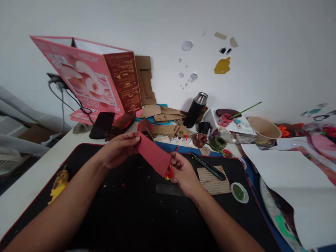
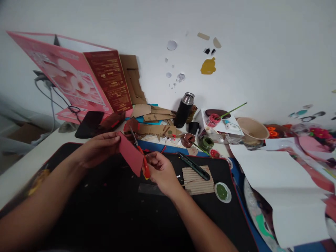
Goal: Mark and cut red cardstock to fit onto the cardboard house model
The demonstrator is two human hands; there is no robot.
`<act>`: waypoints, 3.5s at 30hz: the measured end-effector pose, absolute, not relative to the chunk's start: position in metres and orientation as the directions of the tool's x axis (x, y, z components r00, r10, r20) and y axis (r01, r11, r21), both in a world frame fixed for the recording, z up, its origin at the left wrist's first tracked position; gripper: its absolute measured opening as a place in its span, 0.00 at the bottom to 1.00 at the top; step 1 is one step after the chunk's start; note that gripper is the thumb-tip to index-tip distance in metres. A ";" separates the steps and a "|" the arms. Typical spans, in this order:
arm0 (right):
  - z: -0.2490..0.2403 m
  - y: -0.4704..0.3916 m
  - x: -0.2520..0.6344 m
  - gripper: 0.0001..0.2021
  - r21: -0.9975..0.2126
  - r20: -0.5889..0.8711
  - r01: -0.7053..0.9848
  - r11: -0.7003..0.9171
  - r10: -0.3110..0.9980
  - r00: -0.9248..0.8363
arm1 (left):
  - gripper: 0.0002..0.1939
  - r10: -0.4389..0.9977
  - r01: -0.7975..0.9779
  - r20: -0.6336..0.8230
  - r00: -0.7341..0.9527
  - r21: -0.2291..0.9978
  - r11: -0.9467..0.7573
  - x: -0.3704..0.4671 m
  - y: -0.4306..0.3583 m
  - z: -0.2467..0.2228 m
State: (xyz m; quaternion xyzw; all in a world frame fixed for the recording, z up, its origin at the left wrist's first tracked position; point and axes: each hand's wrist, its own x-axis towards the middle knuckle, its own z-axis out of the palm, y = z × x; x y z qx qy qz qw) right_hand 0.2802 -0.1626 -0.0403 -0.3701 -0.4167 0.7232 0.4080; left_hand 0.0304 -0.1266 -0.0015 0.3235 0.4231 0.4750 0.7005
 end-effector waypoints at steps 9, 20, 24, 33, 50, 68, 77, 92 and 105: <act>-0.061 -0.169 0.292 0.23 -0.846 -0.208 -0.359 -0.395 0.863 -0.460 | 0.15 0.943 -0.355 -0.294 0.152 0.875 0.330 0.059 -0.126 0.004; -0.063 -0.173 0.301 0.29 -0.876 -0.147 -0.290 -0.386 0.785 -0.602 | 0.18 0.967 -0.175 -0.229 0.110 0.953 0.246 0.063 -0.124 0.017; -0.071 -0.172 0.314 0.33 -0.871 -0.091 -0.343 -0.352 0.801 -0.592 | 0.16 0.981 -0.145 -0.121 -0.154 0.984 0.099 0.035 -0.097 0.022; -0.079 -0.170 0.312 0.43 -0.874 -0.075 -0.306 -0.377 0.727 -0.682 | 0.18 0.969 0.137 0.008 -0.248 0.990 0.026 0.017 -0.059 0.042; -0.073 -0.180 0.303 0.31 -0.966 -0.145 -0.117 -0.231 0.859 -0.491 | 0.16 0.940 0.110 0.233 -0.247 0.971 -0.212 0.033 -0.028 0.006; -0.075 -0.183 0.299 0.32 -0.970 -0.158 -0.095 -0.224 0.877 -0.454 | 0.10 0.954 0.173 0.239 -0.182 0.963 -0.208 0.057 -0.036 0.008; -0.072 -0.183 0.299 0.33 -0.978 -0.129 -0.087 -0.189 0.879 -0.460 | 0.07 0.950 0.246 0.252 -0.184 0.948 -0.203 0.059 -0.036 0.009; -0.071 -0.183 0.297 0.31 -0.980 -0.138 -0.071 -0.188 0.886 -0.443 | 0.08 0.947 0.301 0.269 -0.174 0.930 -0.209 0.061 -0.035 0.005; -0.068 -0.185 0.294 0.34 -0.971 -0.177 -0.081 -0.226 0.901 -0.395 | 0.10 0.935 0.348 0.309 -0.174 0.907 -0.235 0.068 -0.038 0.001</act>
